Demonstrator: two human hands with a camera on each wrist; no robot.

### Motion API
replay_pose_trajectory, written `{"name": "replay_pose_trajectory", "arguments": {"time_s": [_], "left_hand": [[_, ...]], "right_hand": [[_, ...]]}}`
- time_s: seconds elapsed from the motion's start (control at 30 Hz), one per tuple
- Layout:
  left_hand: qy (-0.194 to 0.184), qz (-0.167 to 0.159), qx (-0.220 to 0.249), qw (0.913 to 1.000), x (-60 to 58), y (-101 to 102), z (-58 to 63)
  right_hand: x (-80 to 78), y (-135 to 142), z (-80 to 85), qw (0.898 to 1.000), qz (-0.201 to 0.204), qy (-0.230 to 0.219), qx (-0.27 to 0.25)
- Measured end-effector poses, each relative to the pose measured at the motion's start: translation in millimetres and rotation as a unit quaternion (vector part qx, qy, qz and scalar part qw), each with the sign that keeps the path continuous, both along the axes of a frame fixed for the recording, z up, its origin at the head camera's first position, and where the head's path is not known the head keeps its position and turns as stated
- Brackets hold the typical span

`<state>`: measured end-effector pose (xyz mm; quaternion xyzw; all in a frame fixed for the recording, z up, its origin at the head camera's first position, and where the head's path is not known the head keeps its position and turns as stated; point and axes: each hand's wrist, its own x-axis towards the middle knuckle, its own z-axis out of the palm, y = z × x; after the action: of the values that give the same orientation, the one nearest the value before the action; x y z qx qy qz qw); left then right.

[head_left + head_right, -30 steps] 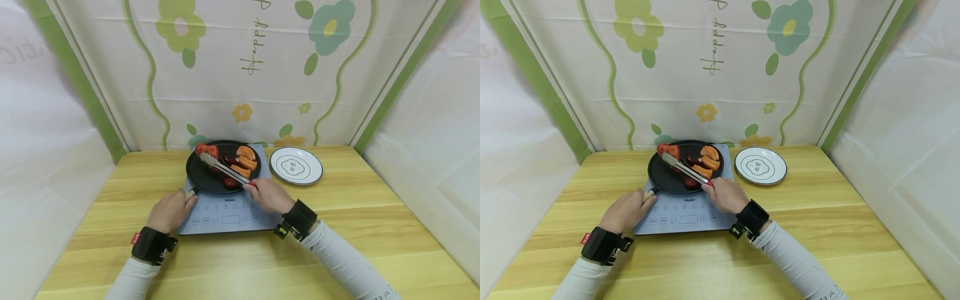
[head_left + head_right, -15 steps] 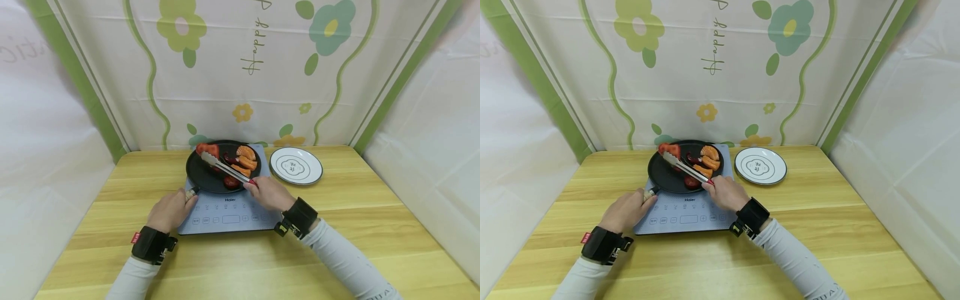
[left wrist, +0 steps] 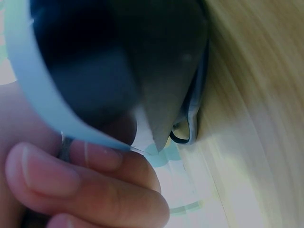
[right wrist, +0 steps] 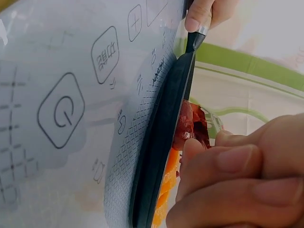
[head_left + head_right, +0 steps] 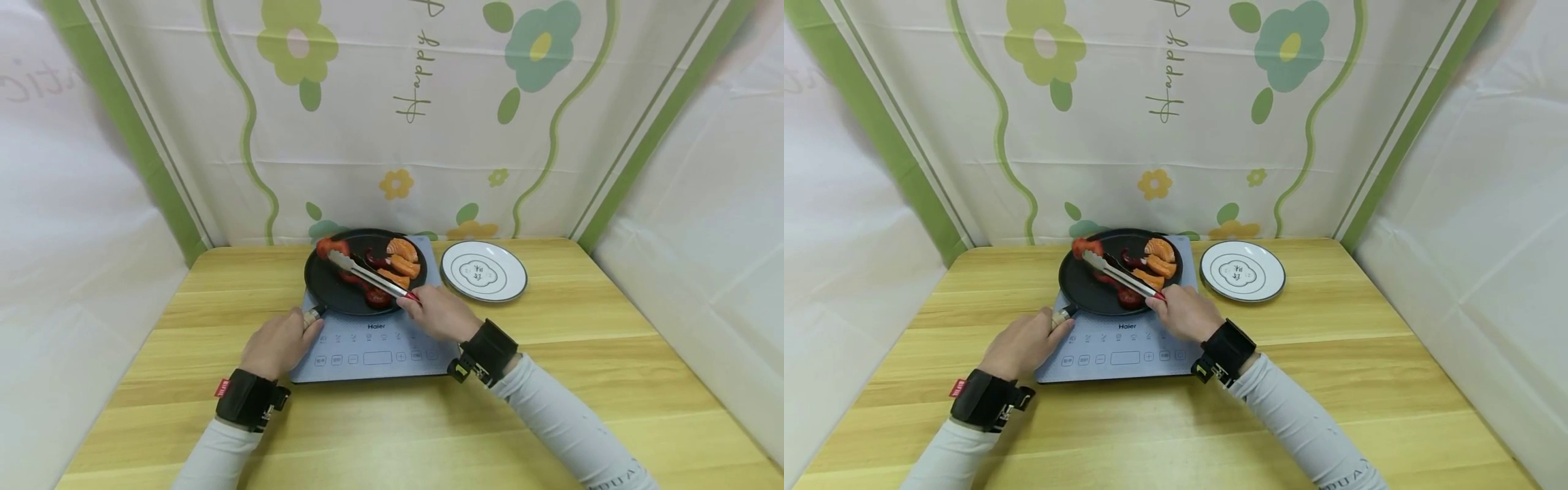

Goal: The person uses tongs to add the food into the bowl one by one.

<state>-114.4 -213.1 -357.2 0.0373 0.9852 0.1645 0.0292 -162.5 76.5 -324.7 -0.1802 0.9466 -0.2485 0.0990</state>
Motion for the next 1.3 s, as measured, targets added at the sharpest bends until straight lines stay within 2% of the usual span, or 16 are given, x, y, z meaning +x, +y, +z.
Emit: {"name": "replay_pose_trajectory", "arguments": {"time_s": [0.43,0.7,1.3], "left_hand": [[-0.003,-0.004,0.006,1.0,0.2,1,-1.0],[-0.003,-0.004,-0.003,1.0,-0.6,0,-0.4],[-0.006,-0.003,-0.003,1.0,-1.5,0,-0.9]], "right_hand": [[-2.3,2,-3.4,1.0,-0.013,-0.015,-0.009],[-3.7,6,-8.4,1.0,-0.031,0.003,0.0],[-4.1,11,-6.8,0.997,-0.07,0.023,0.007]]}}
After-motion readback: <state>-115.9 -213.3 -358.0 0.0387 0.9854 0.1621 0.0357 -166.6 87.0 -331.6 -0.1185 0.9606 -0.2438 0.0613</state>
